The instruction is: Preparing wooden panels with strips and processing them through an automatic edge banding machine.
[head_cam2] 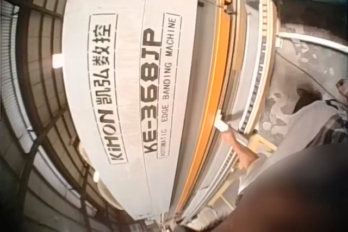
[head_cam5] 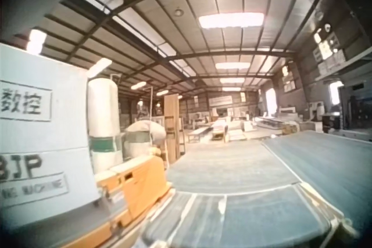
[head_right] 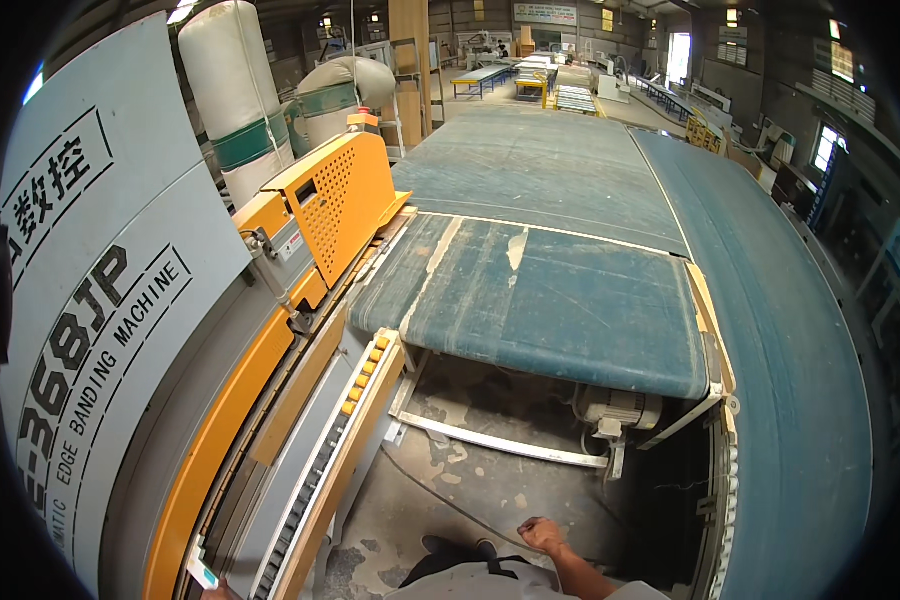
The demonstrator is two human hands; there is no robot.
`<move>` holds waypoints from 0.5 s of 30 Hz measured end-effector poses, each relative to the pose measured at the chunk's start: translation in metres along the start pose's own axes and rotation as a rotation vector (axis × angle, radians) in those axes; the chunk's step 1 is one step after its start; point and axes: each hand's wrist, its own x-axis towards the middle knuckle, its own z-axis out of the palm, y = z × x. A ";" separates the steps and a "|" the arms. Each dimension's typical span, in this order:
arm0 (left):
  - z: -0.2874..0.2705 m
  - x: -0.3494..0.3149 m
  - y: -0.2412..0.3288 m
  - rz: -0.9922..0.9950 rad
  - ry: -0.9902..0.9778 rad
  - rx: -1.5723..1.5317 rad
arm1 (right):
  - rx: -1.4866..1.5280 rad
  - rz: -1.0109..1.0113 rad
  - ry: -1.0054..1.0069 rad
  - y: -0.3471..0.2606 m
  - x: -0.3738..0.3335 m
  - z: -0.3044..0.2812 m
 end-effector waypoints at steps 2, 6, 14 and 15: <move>-0.005 -0.003 0.024 0.007 0.016 -0.054 | -0.040 -0.033 -0.016 -0.011 0.013 -0.005; -0.015 -0.007 0.058 -0.202 -0.192 -0.083 | -0.116 -0.115 -0.059 -0.051 0.031 -0.014; 0.000 -0.021 0.111 0.030 -0.081 -0.454 | -0.143 -0.259 -0.068 -0.137 0.060 -0.022; 0.010 -0.015 0.106 0.147 -0.115 -0.511 | -0.140 -0.307 -0.077 -0.145 0.062 -0.021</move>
